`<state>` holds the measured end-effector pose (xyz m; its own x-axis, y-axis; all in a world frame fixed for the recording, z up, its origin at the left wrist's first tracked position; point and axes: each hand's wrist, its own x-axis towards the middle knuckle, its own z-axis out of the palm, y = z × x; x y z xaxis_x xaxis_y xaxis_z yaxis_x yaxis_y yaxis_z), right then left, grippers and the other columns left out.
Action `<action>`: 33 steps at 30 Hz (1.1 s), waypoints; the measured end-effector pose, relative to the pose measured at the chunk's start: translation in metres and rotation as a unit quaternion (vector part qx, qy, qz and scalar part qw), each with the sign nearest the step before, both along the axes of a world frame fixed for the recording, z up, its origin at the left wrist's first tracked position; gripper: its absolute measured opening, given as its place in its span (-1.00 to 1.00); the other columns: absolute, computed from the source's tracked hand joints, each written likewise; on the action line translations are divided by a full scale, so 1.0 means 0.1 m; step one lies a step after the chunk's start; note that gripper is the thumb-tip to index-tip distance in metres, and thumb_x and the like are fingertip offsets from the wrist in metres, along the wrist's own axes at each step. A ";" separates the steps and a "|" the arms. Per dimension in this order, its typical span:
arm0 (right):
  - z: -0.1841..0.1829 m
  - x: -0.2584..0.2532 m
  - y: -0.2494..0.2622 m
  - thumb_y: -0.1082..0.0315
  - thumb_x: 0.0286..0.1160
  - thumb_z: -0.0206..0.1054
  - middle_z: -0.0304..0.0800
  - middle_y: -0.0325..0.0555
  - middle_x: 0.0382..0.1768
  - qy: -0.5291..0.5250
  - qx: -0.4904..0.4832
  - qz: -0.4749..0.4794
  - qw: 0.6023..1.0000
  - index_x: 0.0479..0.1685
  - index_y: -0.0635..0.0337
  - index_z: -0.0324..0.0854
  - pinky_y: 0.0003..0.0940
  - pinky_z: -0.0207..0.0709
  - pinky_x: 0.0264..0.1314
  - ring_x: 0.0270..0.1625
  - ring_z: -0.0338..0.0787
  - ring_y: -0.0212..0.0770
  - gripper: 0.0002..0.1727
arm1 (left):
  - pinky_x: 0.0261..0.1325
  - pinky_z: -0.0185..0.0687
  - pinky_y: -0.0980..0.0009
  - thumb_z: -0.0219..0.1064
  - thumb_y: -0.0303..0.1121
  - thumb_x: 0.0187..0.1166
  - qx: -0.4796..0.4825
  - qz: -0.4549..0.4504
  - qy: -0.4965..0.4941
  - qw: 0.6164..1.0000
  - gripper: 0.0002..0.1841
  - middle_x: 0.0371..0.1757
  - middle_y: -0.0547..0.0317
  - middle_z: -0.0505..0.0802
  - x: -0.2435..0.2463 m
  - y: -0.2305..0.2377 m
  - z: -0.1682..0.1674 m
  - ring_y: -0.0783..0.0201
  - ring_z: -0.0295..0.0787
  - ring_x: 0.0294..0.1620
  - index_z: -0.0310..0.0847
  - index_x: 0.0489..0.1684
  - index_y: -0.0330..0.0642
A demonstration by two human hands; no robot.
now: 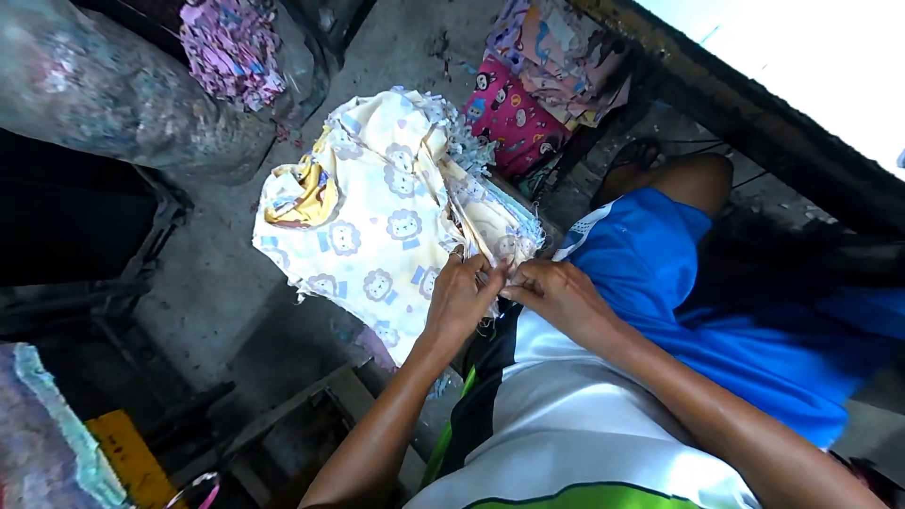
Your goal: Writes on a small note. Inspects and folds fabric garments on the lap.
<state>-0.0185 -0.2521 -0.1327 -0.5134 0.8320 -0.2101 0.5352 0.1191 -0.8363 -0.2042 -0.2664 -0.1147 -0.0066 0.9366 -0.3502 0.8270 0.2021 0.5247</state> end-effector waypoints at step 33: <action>-0.46 -0.16 0.58 0.15 0.57 0.46 0.71 0.19 0.02 -0.044 -0.004 -0.083 0.996 0.24 0.29 0.62 0.18 0.62 0.03 -0.01 0.77 0.16 -0.56 | -0.26 0.45 0.12 0.11 -0.45 0.74 0.031 -0.036 0.010 0.999 -0.69 -0.33 0.06 0.68 -0.24 -0.05 0.19 0.10 0.56 -0.33 0.74 0.23 0.00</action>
<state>-0.0345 -0.1940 -0.1787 -0.3477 0.9022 -0.2553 0.6175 0.0155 -0.7864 -0.2284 -0.2714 -0.0953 0.0558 0.9546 -0.2927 0.8486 0.1091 0.5176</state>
